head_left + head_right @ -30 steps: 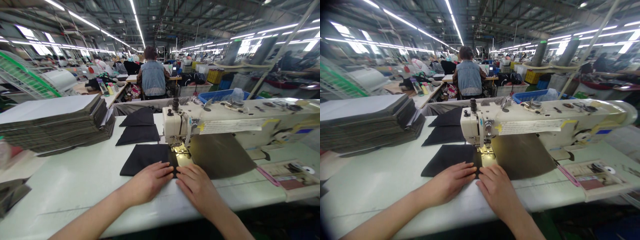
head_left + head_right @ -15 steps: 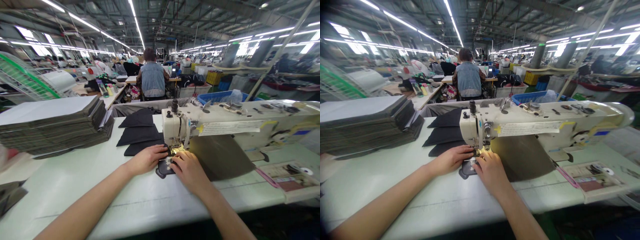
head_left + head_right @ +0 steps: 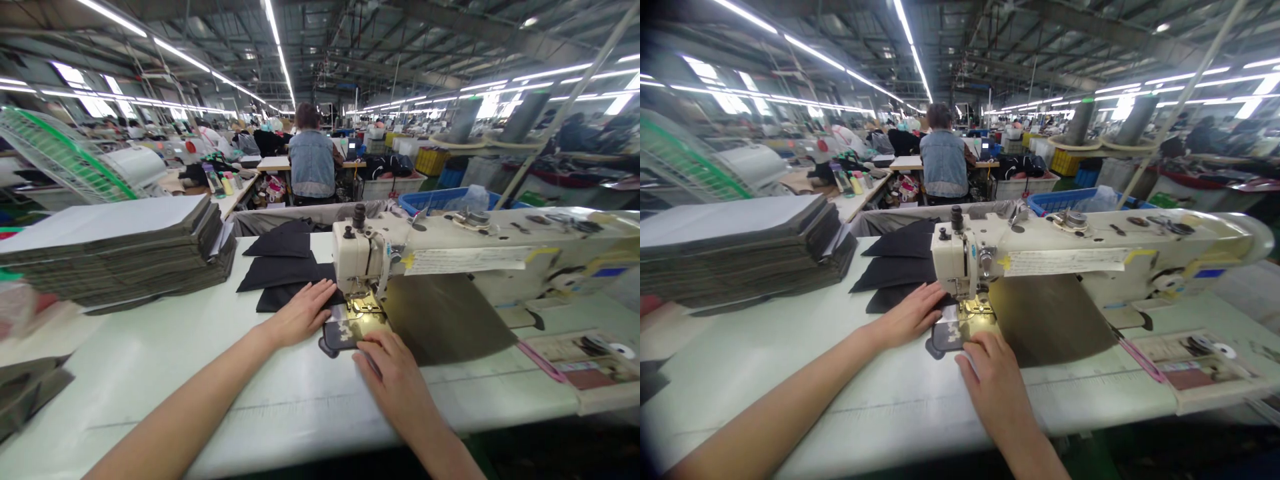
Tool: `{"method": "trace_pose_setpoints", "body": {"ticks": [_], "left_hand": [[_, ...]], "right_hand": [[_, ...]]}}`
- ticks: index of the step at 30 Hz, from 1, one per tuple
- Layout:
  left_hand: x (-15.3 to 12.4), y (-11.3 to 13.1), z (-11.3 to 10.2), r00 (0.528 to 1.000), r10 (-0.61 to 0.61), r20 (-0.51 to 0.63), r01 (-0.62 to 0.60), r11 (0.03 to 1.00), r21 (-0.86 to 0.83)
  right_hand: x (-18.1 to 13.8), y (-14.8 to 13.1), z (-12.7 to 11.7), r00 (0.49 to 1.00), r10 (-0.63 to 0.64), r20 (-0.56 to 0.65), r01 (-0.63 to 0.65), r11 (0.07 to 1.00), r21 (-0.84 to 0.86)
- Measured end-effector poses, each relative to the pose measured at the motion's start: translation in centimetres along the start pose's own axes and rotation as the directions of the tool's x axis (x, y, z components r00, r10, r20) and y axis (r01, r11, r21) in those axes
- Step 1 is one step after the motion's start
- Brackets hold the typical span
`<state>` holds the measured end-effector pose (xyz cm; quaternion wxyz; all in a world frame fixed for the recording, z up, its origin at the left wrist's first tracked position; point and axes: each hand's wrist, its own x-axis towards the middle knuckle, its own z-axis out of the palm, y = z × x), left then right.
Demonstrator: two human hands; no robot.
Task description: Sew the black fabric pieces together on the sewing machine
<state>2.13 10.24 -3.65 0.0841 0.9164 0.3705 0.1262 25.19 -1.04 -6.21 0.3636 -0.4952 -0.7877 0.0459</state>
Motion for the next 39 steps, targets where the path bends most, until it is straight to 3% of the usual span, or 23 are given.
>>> {"method": "trace_pose_setpoints", "body": {"ticks": [6,9,14,18,19,20,21,22,24,25,27,30,31,33,36,37,39], "left_hand": [[-1.9,0.7,-1.4,0.990,-0.109,0.092,0.102,0.992,0.070],[-2.9,1.1,-2.3,0.989,-0.125,0.079,0.119,0.990,0.075],[-2.1,1.3,-2.6,0.980,-0.190,-0.063,0.193,0.979,0.058],[-1.3,0.8,-3.5,0.901,-0.336,-0.275,0.347,0.938,-0.008],[-1.3,0.5,-3.9,0.854,-0.381,-0.354,0.389,0.920,-0.050],[-1.5,0.3,-4.4,0.778,-0.443,-0.446,0.423,0.894,-0.149],[-1.7,0.0,-4.7,0.666,-0.527,-0.528,0.427,0.849,-0.309],[-2.0,-0.2,-5.0,0.516,-0.638,-0.571,0.383,0.768,-0.513],[-2.7,-0.5,-4.9,0.216,-0.854,-0.473,0.167,0.510,-0.844],[-3.2,-0.6,-4.7,0.122,-0.917,-0.379,0.069,0.389,-0.919],[-4.2,-0.6,-3.9,0.034,-0.968,-0.250,0.018,0.251,-0.968],[-5.3,0.2,-3.6,0.014,-0.993,-0.121,0.022,0.121,-0.992],[-5.4,0.6,-3.9,0.024,-0.996,-0.083,0.017,0.084,-0.996],[-5.3,1.6,-4.9,0.087,-0.995,-0.054,-0.018,0.052,-0.998],[-4.7,2.7,-6.2,0.218,-0.968,-0.125,-0.121,0.101,-0.988],[-4.6,2.8,-6.2,0.236,-0.957,-0.169,-0.128,0.142,-0.982],[-4.9,2.5,-5.4,0.225,-0.923,-0.313,0.024,0.326,-0.945]], "right_hand": [[0.0,0.5,0.3,0.998,-0.028,-0.047,0.030,0.999,0.030],[0.0,0.6,0.3,0.998,-0.035,-0.051,0.037,0.998,0.044],[-0.2,0.7,0.3,0.997,-0.049,-0.054,0.052,0.997,0.059],[-0.3,0.7,0.2,0.997,-0.038,-0.068,0.042,0.997,0.068],[-0.3,0.7,0.2,0.997,-0.035,-0.072,0.040,0.997,0.071],[-0.3,0.6,0.1,0.997,-0.032,-0.072,0.037,0.997,0.072],[-0.3,0.6,0.1,0.997,-0.031,-0.073,0.036,0.997,0.072],[-0.3,0.6,0.1,0.997,-0.031,-0.072,0.036,0.997,0.070],[-0.3,0.6,0.1,0.997,-0.031,-0.071,0.036,0.997,0.068],[-0.3,0.6,0.1,0.997,-0.029,-0.071,0.034,0.997,0.068],[-0.2,0.6,0.1,0.997,-0.022,-0.070,0.027,0.997,0.070],[-0.2,0.6,0.1,0.998,-0.014,-0.065,0.019,0.997,0.073],[-0.1,0.5,0.1,0.998,-0.013,-0.062,0.018,0.997,0.075],[-0.1,0.5,0.0,0.998,-0.005,-0.055,0.010,0.997,0.080],[-0.1,0.4,0.0,0.999,0.018,-0.046,-0.013,0.996,0.091],[-0.1,0.5,-0.1,0.999,0.023,-0.043,-0.019,0.995,0.094],[-0.2,0.5,-0.1,0.999,0.026,-0.037,-0.022,0.995,0.097]]}}
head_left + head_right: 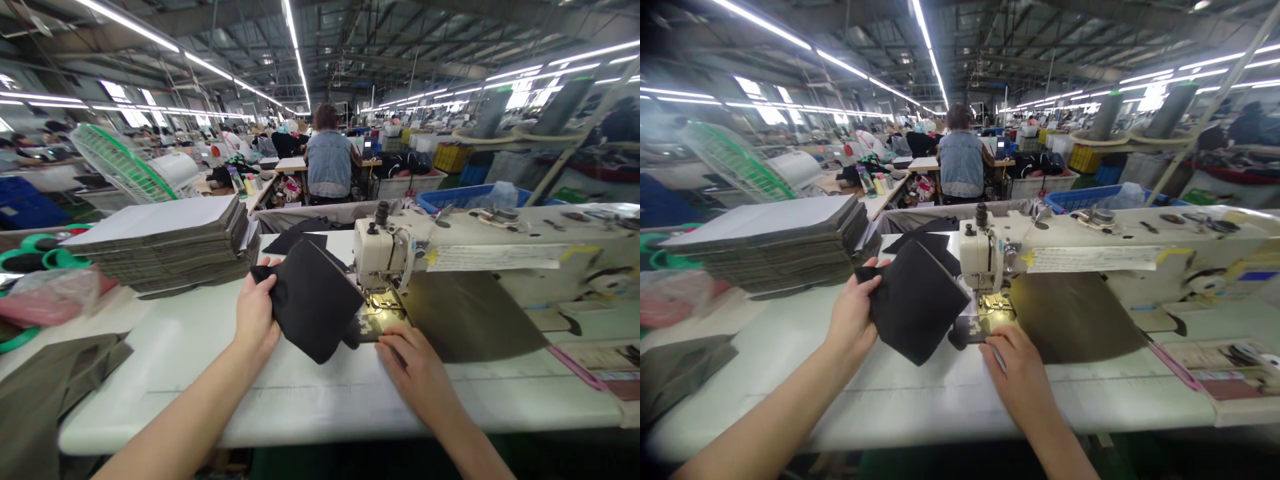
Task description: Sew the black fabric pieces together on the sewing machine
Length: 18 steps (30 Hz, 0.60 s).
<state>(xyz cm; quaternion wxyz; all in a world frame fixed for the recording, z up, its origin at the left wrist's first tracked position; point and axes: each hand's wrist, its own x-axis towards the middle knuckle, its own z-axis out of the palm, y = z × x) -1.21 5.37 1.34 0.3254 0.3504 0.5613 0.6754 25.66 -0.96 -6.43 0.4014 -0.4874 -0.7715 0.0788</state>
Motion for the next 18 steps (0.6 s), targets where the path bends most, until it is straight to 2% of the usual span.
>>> {"method": "trace_pose_setpoints", "body": {"ticks": [1,2,3,5,6,7,8,10,11,12,13,14,15,18], "left_hand": [[0.0,-0.7,-0.4,0.996,0.089,-0.005,-0.087,0.984,0.153],[0.0,-1.5,-1.0,0.980,0.197,0.023,-0.192,0.920,0.341],[0.0,-2.2,-1.8,0.968,0.247,0.050,-0.244,0.870,0.428],[0.0,-3.0,-3.4,0.948,0.287,0.138,-0.316,0.793,0.521],[0.1,-3.1,-4.2,0.930,0.296,0.217,-0.367,0.746,0.556],[0.3,-3.0,-4.8,0.892,0.309,0.329,-0.450,0.663,0.598],[0.6,-2.7,-5.3,0.830,0.311,0.463,-0.555,0.554,0.621],[1.5,-2.3,-5.6,0.635,0.258,0.728,-0.766,0.328,0.552],[2.0,-2.3,-5.5,0.534,0.214,0.818,-0.839,0.252,0.482],[2.3,-2.4,-5.3,0.459,0.170,0.872,-0.880,0.218,0.422],[2.5,-2.7,-5.0,0.415,0.123,0.902,-0.900,0.201,0.387],[2.5,-3.1,-4.7,0.402,0.078,0.912,-0.905,0.186,0.383],[2.2,-3.6,-4.5,0.415,0.038,0.909,-0.899,0.170,0.403],[0.2,-5.3,-4.6,0.485,-0.016,0.874,-0.866,0.126,0.483]], "right_hand": [[0.0,0.0,0.0,1.000,-0.001,0.002,0.001,1.000,0.000],[0.0,0.0,-0.1,1.000,-0.002,0.004,0.002,1.000,0.000],[0.1,-0.1,-0.1,1.000,-0.004,0.004,0.004,1.000,0.002],[0.2,-0.2,-0.2,1.000,-0.005,-0.008,0.005,1.000,0.009],[0.2,-0.2,-0.2,1.000,0.000,-0.012,0.000,1.000,0.014],[0.3,-0.2,-0.2,1.000,0.006,-0.014,-0.006,1.000,0.017],[0.3,-0.1,-0.3,1.000,0.013,-0.014,-0.013,1.000,0.020],[0.5,0.1,-0.4,1.000,0.028,-0.007,-0.028,0.999,0.018],[0.6,0.1,-0.4,0.999,0.038,-0.005,-0.038,0.999,0.012],[0.7,0.0,-0.5,0.999,0.050,-0.007,-0.050,0.999,-0.003],[0.7,-0.3,-0.6,0.998,0.061,-0.008,-0.061,0.998,-0.026],[0.8,-0.9,-0.7,0.998,0.066,-0.017,-0.067,0.996,-0.054],[0.8,-1.7,-0.8,0.998,0.056,-0.038,-0.059,0.995,-0.081],[0.7,-5.5,-0.7,0.989,-0.069,-0.127,0.057,0.994,-0.098]]}}
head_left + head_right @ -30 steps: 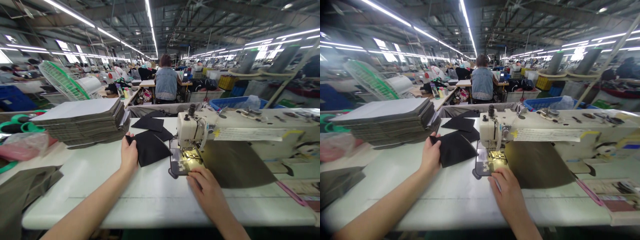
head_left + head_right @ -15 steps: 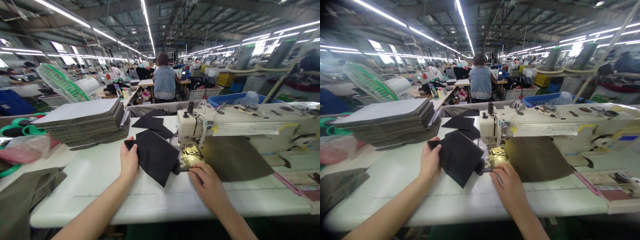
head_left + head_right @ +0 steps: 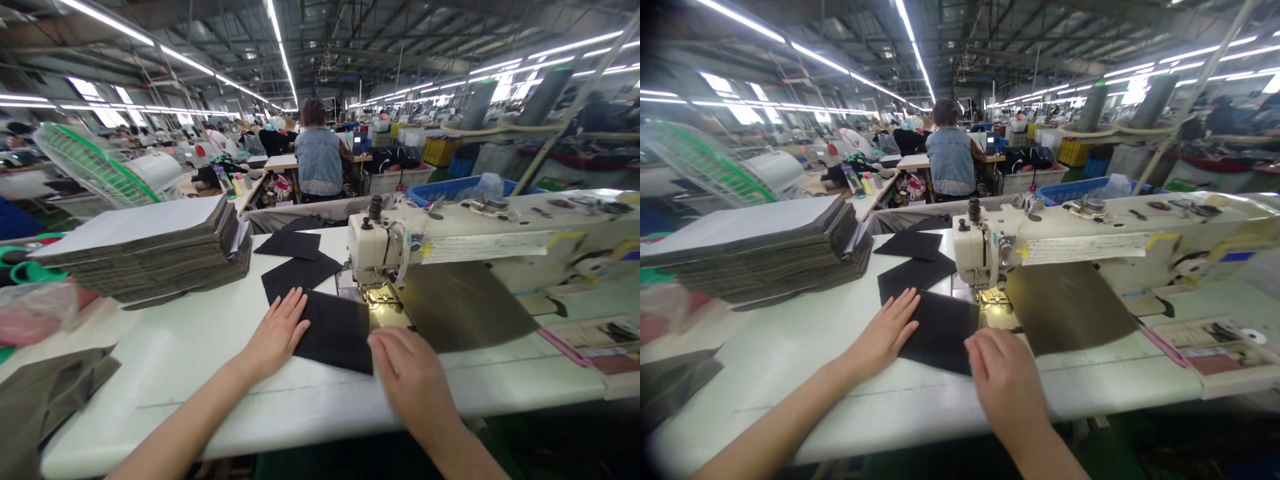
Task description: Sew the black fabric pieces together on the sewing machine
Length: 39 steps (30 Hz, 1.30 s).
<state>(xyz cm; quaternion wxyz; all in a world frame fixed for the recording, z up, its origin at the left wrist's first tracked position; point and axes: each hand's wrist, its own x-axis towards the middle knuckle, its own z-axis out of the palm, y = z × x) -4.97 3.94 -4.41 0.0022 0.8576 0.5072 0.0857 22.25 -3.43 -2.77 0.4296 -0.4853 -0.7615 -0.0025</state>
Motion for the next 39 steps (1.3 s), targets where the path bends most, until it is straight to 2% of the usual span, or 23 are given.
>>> {"method": "trace_pose_setpoints", "body": {"ticks": [2,3,5,7,10,13,16,19,24,26,31,35,39], "left_hand": [[-1.2,1.0,0.9,0.999,-0.022,-0.036,0.023,1.000,0.020],[-1.7,1.4,1.2,0.997,-0.034,-0.066,0.036,0.999,0.028],[-2.5,1.8,1.5,0.991,-0.062,-0.116,0.067,0.997,0.036],[-2.7,1.9,1.6,0.986,-0.084,-0.142,0.090,0.995,0.040],[-2.5,1.8,1.4,0.987,-0.086,-0.134,0.092,0.995,0.044],[-2.3,1.9,1.4,0.989,-0.083,-0.123,0.090,0.995,0.052],[-2.7,2.8,1.7,0.985,-0.086,-0.152,0.095,0.994,0.049],[-3.2,3.9,1.8,0.975,-0.097,-0.198,0.110,0.992,0.056],[-2.8,3.5,0.6,0.976,-0.130,-0.174,0.145,0.987,0.077],[-2.7,2.6,0.5,0.979,-0.118,-0.167,0.131,0.989,0.071],[-3.1,1.7,1.1,0.982,-0.110,-0.153,0.118,0.992,0.041],[-3.3,1.9,1.1,0.983,-0.122,-0.138,0.127,0.991,0.031],[-3.2,1.8,1.0,0.985,-0.124,-0.122,0.131,0.990,0.055]], "right_hand": [[-0.2,-2.3,0.1,0.996,-0.087,-0.002,0.087,0.994,0.059],[-0.3,-2.9,0.3,0.997,-0.077,-0.011,0.078,0.995,0.070],[-0.6,-2.8,0.7,0.999,0.029,-0.024,-0.027,0.998,0.051],[-0.8,-1.3,1.0,0.981,0.193,-0.023,-0.193,0.981,0.014],[-1.0,1.0,1.3,0.924,0.365,0.112,-0.374,0.925,0.071],[-0.7,1.5,1.6,0.859,0.445,0.255,-0.498,0.842,0.208],[0.1,1.3,1.9,0.830,0.491,0.265,-0.557,0.764,0.327],[1.1,1.9,2.4,0.811,0.525,0.260,-0.586,0.724,0.365],[2.0,3.5,3.1,0.798,0.503,0.333,-0.591,0.759,0.272],[1.9,3.7,3.2,0.813,0.483,0.325,-0.570,0.774,0.274],[1.3,3.4,3.3,0.889,0.399,0.226,-0.453,0.842,0.294],[1.4,3.6,3.5,0.880,0.404,0.249,-0.460,0.855,0.241],[1.5,3.7,3.8,0.906,0.367,0.210,-0.410,0.886,0.217]]}}
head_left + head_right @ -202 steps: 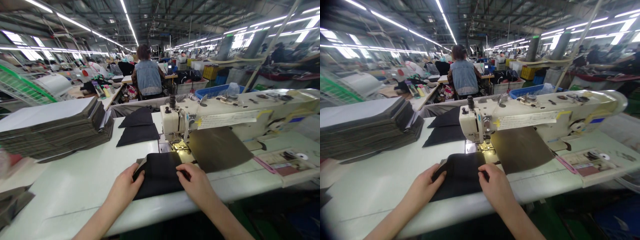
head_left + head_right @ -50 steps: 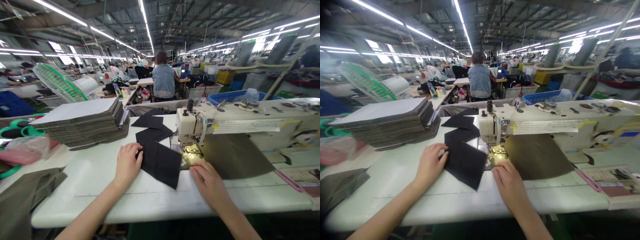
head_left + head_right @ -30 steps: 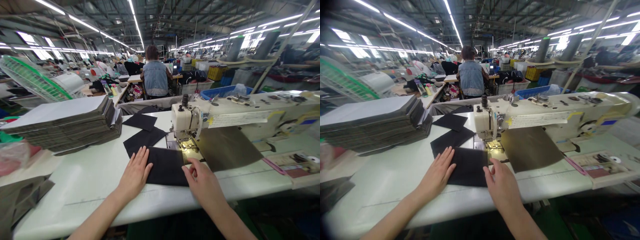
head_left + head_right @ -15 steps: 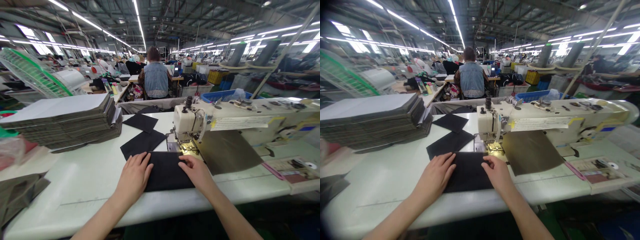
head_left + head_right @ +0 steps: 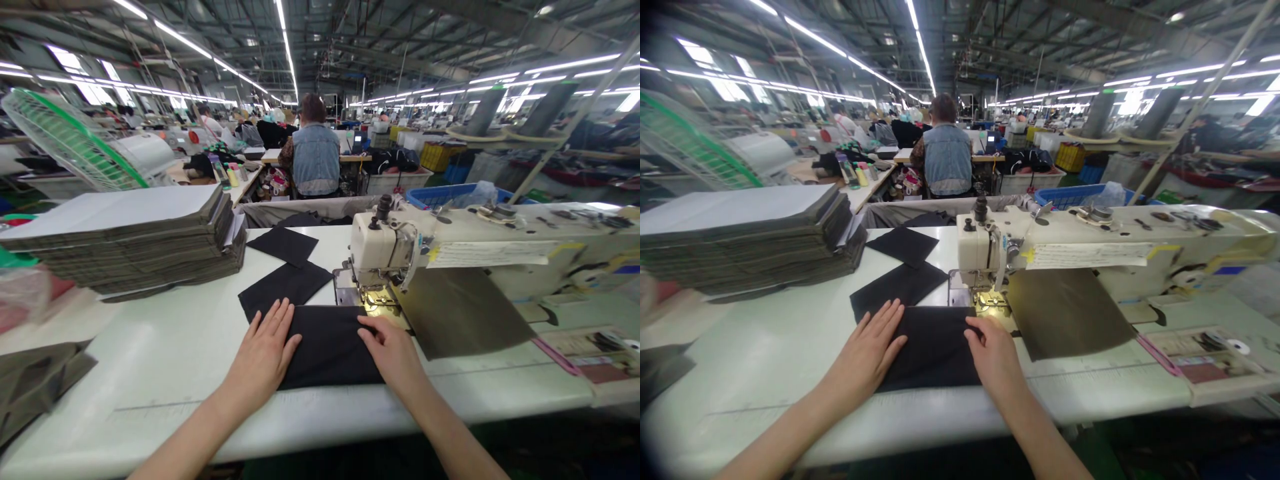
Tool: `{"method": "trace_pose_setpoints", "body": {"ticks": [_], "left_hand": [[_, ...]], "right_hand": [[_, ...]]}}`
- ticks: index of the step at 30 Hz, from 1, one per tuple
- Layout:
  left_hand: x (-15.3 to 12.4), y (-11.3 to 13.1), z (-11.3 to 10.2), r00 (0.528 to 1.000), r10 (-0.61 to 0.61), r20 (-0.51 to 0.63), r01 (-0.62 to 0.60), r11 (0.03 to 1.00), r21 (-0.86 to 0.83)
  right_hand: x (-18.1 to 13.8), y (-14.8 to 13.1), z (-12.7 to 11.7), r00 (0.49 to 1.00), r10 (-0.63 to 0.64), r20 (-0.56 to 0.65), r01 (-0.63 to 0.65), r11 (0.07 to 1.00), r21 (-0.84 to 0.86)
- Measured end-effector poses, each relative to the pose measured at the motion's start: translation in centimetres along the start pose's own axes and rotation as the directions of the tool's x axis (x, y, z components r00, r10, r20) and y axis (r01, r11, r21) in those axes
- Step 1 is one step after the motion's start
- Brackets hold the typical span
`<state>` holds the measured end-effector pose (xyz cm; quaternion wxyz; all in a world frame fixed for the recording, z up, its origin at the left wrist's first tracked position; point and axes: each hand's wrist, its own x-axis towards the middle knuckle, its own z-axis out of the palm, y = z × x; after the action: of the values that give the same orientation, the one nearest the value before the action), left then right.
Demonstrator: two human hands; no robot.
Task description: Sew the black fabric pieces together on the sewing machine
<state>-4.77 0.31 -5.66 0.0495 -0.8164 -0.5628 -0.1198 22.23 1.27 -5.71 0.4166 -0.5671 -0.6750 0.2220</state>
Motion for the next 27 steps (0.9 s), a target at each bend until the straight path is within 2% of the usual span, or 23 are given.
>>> {"method": "trace_pose_setpoints", "body": {"ticks": [3,9,15,21,27], "left_hand": [[0.0,0.0,-0.1,1.000,0.007,0.023,-0.007,1.000,0.017],[-0.1,0.2,-0.3,0.998,-0.029,0.058,0.027,0.999,0.046],[0.0,0.2,-0.8,0.993,-0.020,0.115,0.017,1.000,0.022],[-0.3,-0.2,-0.8,0.997,-0.019,0.078,0.017,0.999,0.029],[0.1,0.2,-1.3,0.998,-0.015,0.066,0.010,0.997,0.081]], "right_hand": [[0.0,0.0,0.1,1.000,-0.005,0.000,0.005,1.000,0.031],[0.2,0.1,0.3,0.996,0.058,0.071,-0.062,0.996,0.061],[0.2,0.6,0.6,0.997,-0.005,0.081,0.001,0.999,0.045],[-0.1,1.0,0.9,0.998,-0.039,0.049,0.041,0.999,-0.033],[0.0,0.5,1.2,0.997,-0.068,0.046,0.076,0.976,-0.205]]}}
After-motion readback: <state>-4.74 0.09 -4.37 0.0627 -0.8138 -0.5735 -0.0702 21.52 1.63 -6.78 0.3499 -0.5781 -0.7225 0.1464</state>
